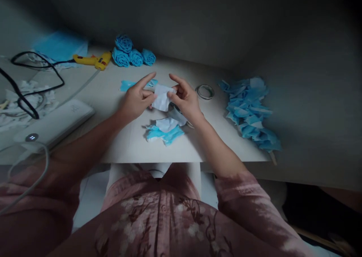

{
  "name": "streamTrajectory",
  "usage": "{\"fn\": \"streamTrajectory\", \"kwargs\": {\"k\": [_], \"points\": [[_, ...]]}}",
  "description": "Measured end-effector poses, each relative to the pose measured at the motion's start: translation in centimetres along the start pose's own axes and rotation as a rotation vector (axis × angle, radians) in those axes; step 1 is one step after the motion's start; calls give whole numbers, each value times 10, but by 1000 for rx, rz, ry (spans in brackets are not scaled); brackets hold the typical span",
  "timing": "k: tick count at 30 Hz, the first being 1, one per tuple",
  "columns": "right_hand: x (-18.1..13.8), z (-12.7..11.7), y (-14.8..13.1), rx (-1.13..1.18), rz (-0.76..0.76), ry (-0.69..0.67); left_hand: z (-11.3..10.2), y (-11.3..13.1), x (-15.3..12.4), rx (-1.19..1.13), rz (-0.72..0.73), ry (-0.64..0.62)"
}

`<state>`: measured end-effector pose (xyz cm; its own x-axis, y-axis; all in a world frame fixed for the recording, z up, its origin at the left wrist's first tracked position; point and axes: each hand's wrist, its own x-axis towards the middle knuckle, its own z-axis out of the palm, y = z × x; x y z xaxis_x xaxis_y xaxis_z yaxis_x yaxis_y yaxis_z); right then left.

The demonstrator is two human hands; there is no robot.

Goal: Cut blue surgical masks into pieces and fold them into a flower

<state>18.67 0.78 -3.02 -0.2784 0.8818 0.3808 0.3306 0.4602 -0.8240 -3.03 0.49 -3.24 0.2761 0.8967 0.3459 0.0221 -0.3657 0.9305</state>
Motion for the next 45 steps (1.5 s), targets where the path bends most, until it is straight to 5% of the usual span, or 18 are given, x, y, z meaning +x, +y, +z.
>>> {"fn": "streamTrajectory", "kwargs": {"k": [10,22,28,32,37,41,45], "points": [[3,0,-6,-17,65,14,-1,3,3,-60,-123,20],[5,-5,-10,-26,80,18,-8,-3,10,-65,-69,151],[19,-40,22,-117,67,214,-10,-6,12,-135,-106,257],[19,-53,34,-355,256,296,-13,-5,11,-92,-160,264],[9,-51,17,-826,303,235,-18,-12,13,-56,-140,253],[9,-51,-6,-804,56,234,-20,-22,15,-24,-75,208],[9,-53,-35,-709,66,45,-15,-17,12,-3,-58,196]]}}
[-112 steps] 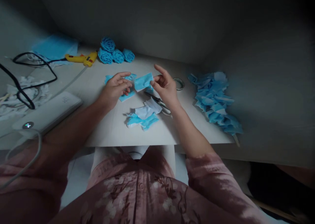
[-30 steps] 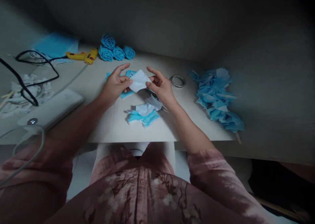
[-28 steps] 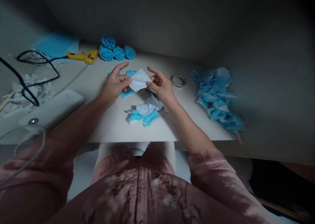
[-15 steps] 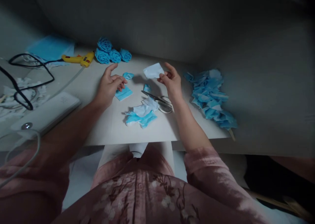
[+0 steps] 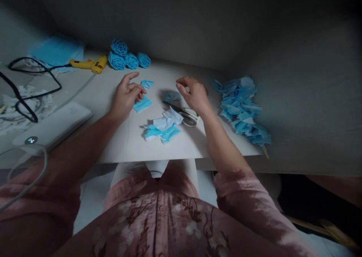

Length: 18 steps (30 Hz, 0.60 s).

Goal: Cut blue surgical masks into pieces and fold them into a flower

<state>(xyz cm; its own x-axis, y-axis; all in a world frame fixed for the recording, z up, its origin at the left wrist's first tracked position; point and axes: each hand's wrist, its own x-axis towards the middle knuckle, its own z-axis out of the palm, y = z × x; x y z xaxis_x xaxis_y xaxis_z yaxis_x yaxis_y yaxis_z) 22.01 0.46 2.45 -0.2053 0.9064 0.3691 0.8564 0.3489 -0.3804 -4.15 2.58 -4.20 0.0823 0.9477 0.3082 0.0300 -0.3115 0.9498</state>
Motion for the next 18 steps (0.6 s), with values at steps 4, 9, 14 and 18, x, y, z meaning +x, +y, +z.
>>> {"fn": "streamTrajectory", "kwargs": {"k": [4,9,14,18], "points": [[-18,-16,-13,-8,15,-300,10,18,-8,-42,31,-34],[-49,-9,-17,-33,58,-354,17,40,-24,24,41,-305],[-50,9,-11,237,105,-185,18,43,-36,237,41,-751],[-38,4,-3,666,130,-36,19,43,-38,324,77,-924]]}}
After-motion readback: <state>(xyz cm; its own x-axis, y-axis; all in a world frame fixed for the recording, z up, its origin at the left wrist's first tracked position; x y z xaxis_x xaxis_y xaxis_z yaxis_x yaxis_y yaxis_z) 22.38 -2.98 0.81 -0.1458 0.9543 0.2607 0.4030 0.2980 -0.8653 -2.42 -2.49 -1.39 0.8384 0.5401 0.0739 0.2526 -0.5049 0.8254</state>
